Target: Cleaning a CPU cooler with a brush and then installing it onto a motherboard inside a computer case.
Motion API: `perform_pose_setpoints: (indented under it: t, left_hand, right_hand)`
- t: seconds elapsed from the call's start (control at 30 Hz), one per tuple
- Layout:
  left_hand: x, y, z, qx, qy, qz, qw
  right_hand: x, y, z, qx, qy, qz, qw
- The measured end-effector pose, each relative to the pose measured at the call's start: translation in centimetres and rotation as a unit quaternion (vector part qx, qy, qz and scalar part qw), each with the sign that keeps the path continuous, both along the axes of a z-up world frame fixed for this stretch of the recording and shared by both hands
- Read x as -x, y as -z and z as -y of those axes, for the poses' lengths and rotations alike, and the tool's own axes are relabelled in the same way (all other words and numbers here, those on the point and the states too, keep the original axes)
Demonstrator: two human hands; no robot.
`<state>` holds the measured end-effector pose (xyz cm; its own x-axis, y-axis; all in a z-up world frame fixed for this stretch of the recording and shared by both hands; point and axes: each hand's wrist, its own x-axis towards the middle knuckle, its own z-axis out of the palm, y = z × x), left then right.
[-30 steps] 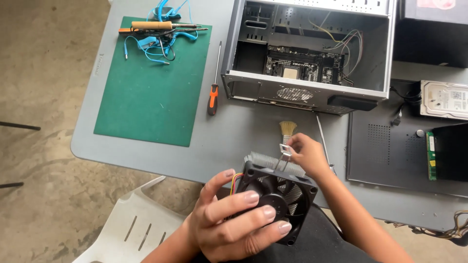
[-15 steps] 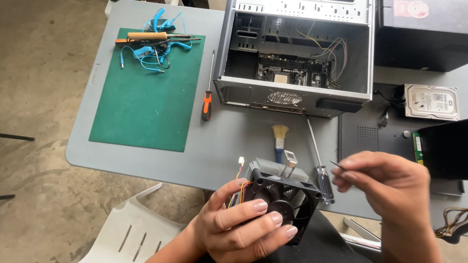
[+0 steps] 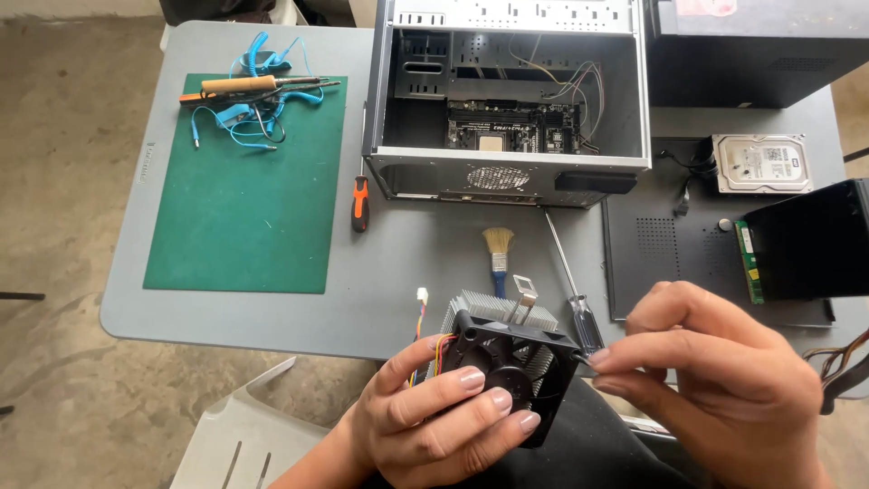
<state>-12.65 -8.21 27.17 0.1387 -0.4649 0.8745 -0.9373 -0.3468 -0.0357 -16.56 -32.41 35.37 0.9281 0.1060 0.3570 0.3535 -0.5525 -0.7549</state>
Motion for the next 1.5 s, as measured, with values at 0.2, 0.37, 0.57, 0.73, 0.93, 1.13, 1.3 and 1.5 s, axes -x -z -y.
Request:
perform_pose_setpoints:
  t: [0.2, 0.37, 0.57, 0.73, 0.93, 1.13, 1.3, 1.5]
  left_hand:
    - [-0.2, 0.5, -0.4, 0.001, -0.018, 0.012, 1.000]
    - [-0.2, 0.7, -0.7, -0.004, -0.023, 0.011, 1.000]
    - [-0.4, -0.1, -1.1, 0.058, 0.109, -0.190, 0.974]
    - [-1.0, -0.4, -1.3, 0.256, 0.296, -0.504, 0.770]
    - [-0.8, -0.3, -0.3, 0.311, 0.406, -0.562, 0.650]
    - [-0.3, 0.5, 0.1, 0.313, 0.423, -0.575, 0.627]
    - [-0.5, -1.1, -0.1, 0.294, 0.396, -0.559, 0.666]
    - [-0.7, -6.2, -0.4, 0.065, 0.074, -0.332, 0.938]
  right_hand:
    - [-0.6, 0.1, -1.2, 0.003, -0.009, 0.012, 1.000]
    - [-0.9, -0.4, -2.0, 0.050, -0.004, 0.018, 0.999]
    - [-2.1, -0.3, -0.7, 0.074, -0.016, -0.005, 0.997]
    - [-3.2, -1.6, -0.7, 0.006, -0.189, -0.016, 0.982]
    - [-2.8, -2.7, -2.2, 0.009, -0.164, 0.011, 0.986]
    - [-2.0, -2.6, -2.6, 0.013, -0.167, 0.017, 0.986]
    - [-1.7, -3.1, -4.1, 0.039, -0.115, 0.108, 0.987]
    - [-1.1, -2.8, -4.4, 0.067, -0.089, 0.119, 0.987]
